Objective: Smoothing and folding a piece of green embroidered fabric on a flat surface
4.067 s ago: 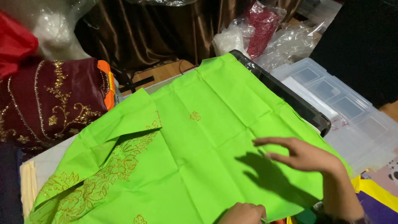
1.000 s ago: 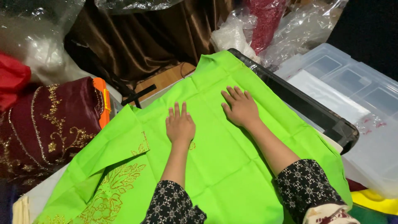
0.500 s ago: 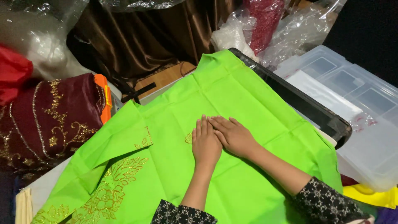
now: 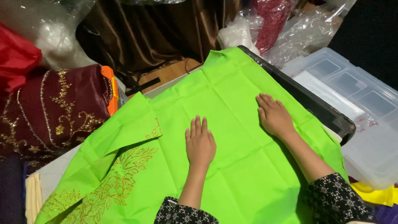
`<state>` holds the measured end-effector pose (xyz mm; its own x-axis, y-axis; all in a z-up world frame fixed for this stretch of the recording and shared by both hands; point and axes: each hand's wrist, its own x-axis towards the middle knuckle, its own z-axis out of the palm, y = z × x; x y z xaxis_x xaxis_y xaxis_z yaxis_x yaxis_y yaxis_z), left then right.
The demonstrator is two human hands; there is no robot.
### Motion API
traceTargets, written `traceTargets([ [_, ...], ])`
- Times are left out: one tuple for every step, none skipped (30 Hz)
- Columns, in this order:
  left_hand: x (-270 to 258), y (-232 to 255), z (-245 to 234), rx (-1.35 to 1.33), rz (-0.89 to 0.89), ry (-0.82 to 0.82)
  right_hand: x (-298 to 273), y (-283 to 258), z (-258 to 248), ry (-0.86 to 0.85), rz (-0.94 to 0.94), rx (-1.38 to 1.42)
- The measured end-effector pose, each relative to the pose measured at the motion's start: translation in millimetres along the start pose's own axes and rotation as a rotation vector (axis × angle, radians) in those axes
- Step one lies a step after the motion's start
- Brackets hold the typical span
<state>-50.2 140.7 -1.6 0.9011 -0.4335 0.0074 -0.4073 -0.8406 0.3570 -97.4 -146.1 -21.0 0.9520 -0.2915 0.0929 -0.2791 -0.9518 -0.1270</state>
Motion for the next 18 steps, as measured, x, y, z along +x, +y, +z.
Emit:
traceTargets([
  [0,-1,1,-0.004,-0.005,0.004,-1,-7,-2,0.001,-0.007,-0.004],
  [0,-1,2,-0.021,0.005,0.036,-1,-13,-3,0.052,0.019,-0.027],
  [0,-2,3,-0.040,0.011,0.067,-1,-20,-4,0.101,0.040,-0.050],
  [0,-3,5,-0.045,0.002,0.072,-5,-44,-14,0.100,0.030,-0.054],
  [0,-4,7,-0.045,0.002,0.070,-10,-68,-22,0.127,-0.068,0.139],
  [1,-4,9,-0.046,0.003,0.069,-15,-91,-31,0.152,-0.166,0.333],
  [1,-5,9,-0.047,0.004,0.068,-19,-109,-27,0.152,-0.164,0.333],
  [2,-5,10,-0.047,0.001,0.070,-24,-126,-24,-0.019,-0.218,0.541],
  [2,-5,11,-0.045,0.004,0.067,-29,-142,-20,-0.191,-0.262,0.750],
  [2,-5,10,-0.043,0.012,0.062,-29,-140,-19,-0.187,-0.254,0.752],
  [2,-5,9,-0.050,0.009,0.061,-28,-137,-18,-0.173,-0.325,0.439],
  [2,-5,9,-0.056,0.006,0.059,-27,-135,-16,-0.158,-0.390,0.125],
  [1,-5,9,-0.059,0.008,0.055,-23,-124,-11,-0.161,-0.385,0.124],
  [0,-5,9,-0.047,0.006,0.053,-19,-114,-7,-0.166,-0.336,0.108],
  [1,-5,8,-0.037,0.004,0.056,-13,-103,-3,-0.167,-0.290,0.090],
  [1,-6,8,-0.042,0.005,0.056,-11,-90,-1,-0.168,-0.288,0.085],
  [2,-6,7,-0.041,0.007,0.037,-7,-75,-1,-0.140,-0.220,0.094],
  [2,-5,6,-0.041,0.009,0.018,-4,-60,0,-0.111,-0.152,0.103],
])
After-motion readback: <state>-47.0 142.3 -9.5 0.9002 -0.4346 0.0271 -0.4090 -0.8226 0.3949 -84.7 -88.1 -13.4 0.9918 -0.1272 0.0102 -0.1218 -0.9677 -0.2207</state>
